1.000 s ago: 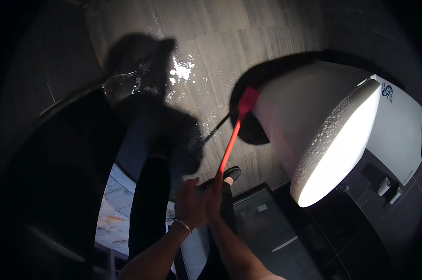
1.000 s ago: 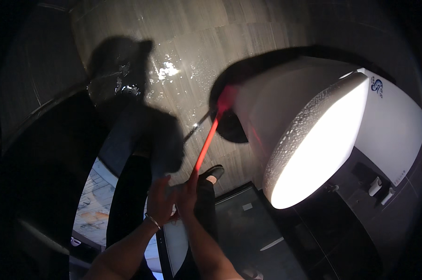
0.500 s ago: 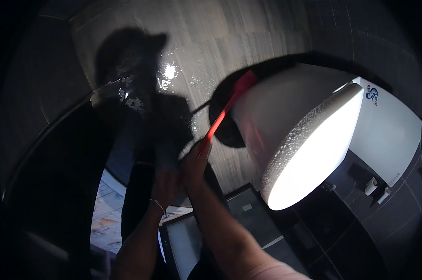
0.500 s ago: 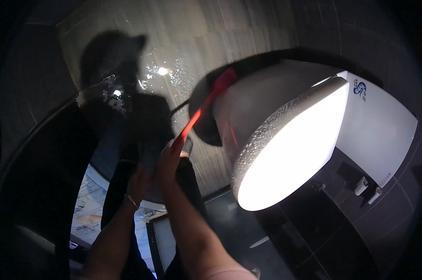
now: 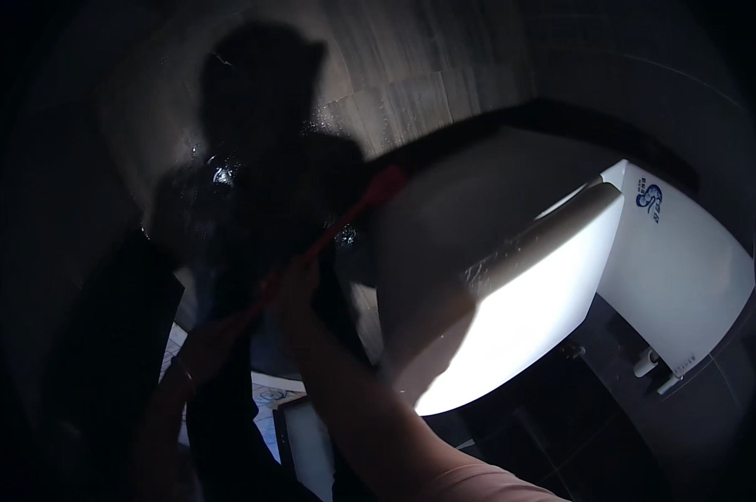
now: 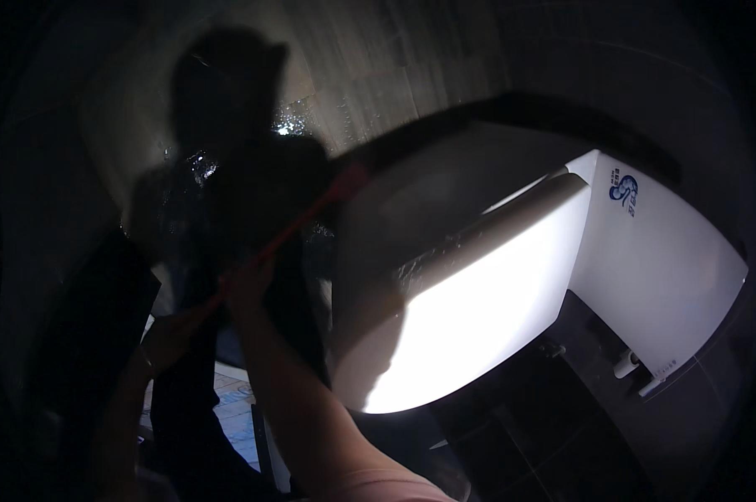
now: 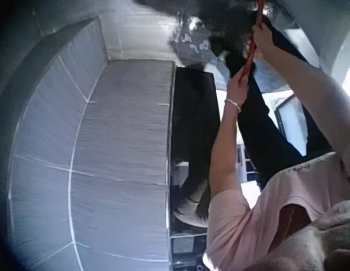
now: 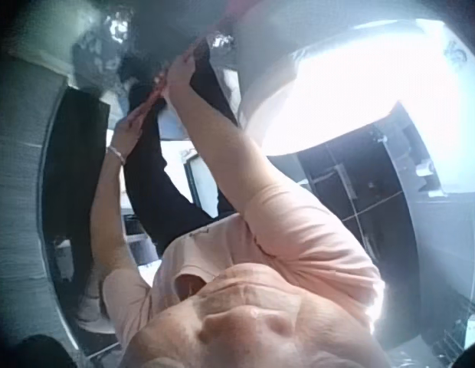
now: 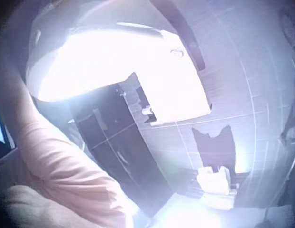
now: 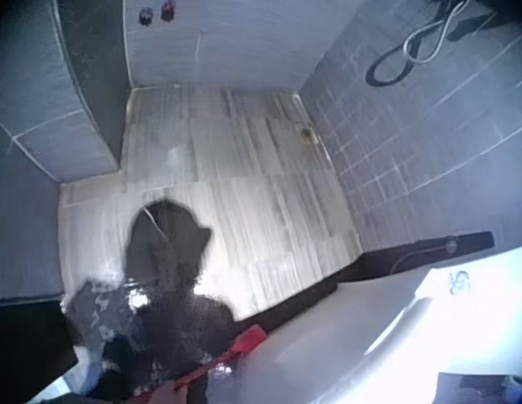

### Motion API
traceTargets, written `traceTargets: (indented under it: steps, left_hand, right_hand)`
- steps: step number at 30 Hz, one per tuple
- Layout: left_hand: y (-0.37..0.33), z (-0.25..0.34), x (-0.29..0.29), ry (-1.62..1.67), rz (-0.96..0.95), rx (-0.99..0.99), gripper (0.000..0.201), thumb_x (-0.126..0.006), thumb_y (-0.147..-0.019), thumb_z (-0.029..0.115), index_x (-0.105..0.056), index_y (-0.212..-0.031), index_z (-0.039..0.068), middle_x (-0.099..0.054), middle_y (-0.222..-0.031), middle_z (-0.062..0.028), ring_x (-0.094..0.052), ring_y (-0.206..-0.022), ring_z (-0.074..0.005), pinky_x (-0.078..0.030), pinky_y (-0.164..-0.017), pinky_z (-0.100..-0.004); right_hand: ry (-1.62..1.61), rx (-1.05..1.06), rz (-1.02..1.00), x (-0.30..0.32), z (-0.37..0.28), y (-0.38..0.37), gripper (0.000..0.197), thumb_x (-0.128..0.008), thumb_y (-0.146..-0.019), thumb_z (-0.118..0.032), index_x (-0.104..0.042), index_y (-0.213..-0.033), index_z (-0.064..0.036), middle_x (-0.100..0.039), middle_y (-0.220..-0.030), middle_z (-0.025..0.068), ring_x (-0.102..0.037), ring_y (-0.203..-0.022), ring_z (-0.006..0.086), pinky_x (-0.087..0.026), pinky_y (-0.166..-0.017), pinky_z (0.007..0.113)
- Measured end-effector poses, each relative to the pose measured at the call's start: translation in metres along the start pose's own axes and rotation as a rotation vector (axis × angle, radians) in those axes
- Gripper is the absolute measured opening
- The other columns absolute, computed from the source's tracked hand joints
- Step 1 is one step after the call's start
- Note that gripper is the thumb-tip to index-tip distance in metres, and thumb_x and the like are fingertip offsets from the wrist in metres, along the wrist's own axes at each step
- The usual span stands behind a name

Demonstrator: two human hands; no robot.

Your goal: The person pours a cleaning liquid onto the bathroom floor and then uses a long-handled brush to scrub the floor, toilet base, and shower walls. The person moves around the bathroom to clean different areas.

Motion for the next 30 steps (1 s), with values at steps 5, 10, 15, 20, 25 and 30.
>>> traceTargets:
  steps: [5,10,15,20,25,30]
  left_hand:
    - [-0.06,0.048,0.042,-0.04,-0.063,0.212,0.03,-0.043,-0.089,0.028,-0.053,-0.111,0.009,-0.058,-0.101,-0.0111,-0.057,-0.087,-0.0179,-0.047,-0.073,-0.0308]
    - [-0.19,0.169,0.04,-0.187,-0.195,-0.495,0.033,-0.046,-0.088,0.026,-0.051,-0.116,0.008,-0.058,-0.096,-0.0055,-0.056,-0.072,-0.0177,-0.047,-0.066,-0.0317]
    - [-0.122,0.078,0.066,0.142,-0.288,0.196,0.035,-0.047,-0.087,0.025,-0.049,-0.118,0.009,-0.057,-0.09,-0.005,-0.055,-0.068,-0.0163,-0.046,-0.063,-0.0306]
    - [-0.089,0.045,0.145,-0.132,-0.201,0.458,0.037,-0.048,-0.087,0.025,-0.047,-0.12,0.009,-0.057,-0.083,-0.0046,-0.053,-0.063,-0.0149,-0.045,-0.059,-0.0295]
    - [-0.197,0.248,0.105,0.101,-0.288,0.09,0.036,-0.043,-0.088,0.038,-0.055,-0.107,0.009,-0.051,-0.067,-0.0033,-0.048,-0.054,-0.0092,-0.044,-0.052,-0.0258]
    - [-0.19,0.148,0.092,0.294,-0.441,0.225,0.035,-0.05,-0.085,0.037,-0.056,-0.106,0.008,-0.046,-0.058,0.0024,-0.04,-0.042,-0.0044,-0.032,-0.036,-0.0187]
  right_hand:
    - [0.465,0.546,0.142,-0.022,-0.009,-0.074,0.033,-0.039,-0.089,-0.026,-0.039,-0.12,-0.0118,-0.055,-0.083,0.0101,-0.056,-0.069,0.0222,-0.048,-0.06,0.034]
    - [1.864,1.604,1.179,-0.024,-0.113,-0.187,0.033,-0.035,-0.092,-0.022,-0.044,-0.116,-0.0026,-0.055,-0.102,0.0148,-0.055,-0.087,0.0205,-0.046,-0.076,0.03]
    - [1.776,1.145,0.732,-0.018,-0.034,-0.167,0.029,-0.038,-0.09,-0.023,-0.049,-0.108,-0.0035,-0.054,-0.093,0.011,-0.053,-0.075,0.0169,-0.046,-0.065,0.029]
    - [0.366,0.607,0.263,-0.102,-0.032,-0.083,0.022,-0.043,-0.086,-0.022,-0.047,-0.096,-0.0025,-0.051,-0.077,0.0077,-0.047,-0.062,0.0164,-0.043,-0.054,0.03]
    - [0.514,0.831,0.379,-0.138,-0.24,-0.145,0.019,-0.047,-0.082,-0.02,-0.044,-0.085,-0.0015,-0.047,-0.062,0.0043,-0.041,-0.048,0.0159,-0.041,-0.043,0.031]
    - [0.72,1.059,0.513,-0.085,-0.147,-0.142,0.032,-0.042,-0.084,-0.011,-0.029,-0.113,-0.0036,-0.039,-0.103,0.0141,-0.041,-0.091,0.0238,-0.037,-0.076,0.033]
Point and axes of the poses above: each hand's wrist, its own y-axis away from the middle knuckle, its own x-axis out of the back of the hand, z = x × y, the point moved 2 cm from there along -y, towards the middle knuckle
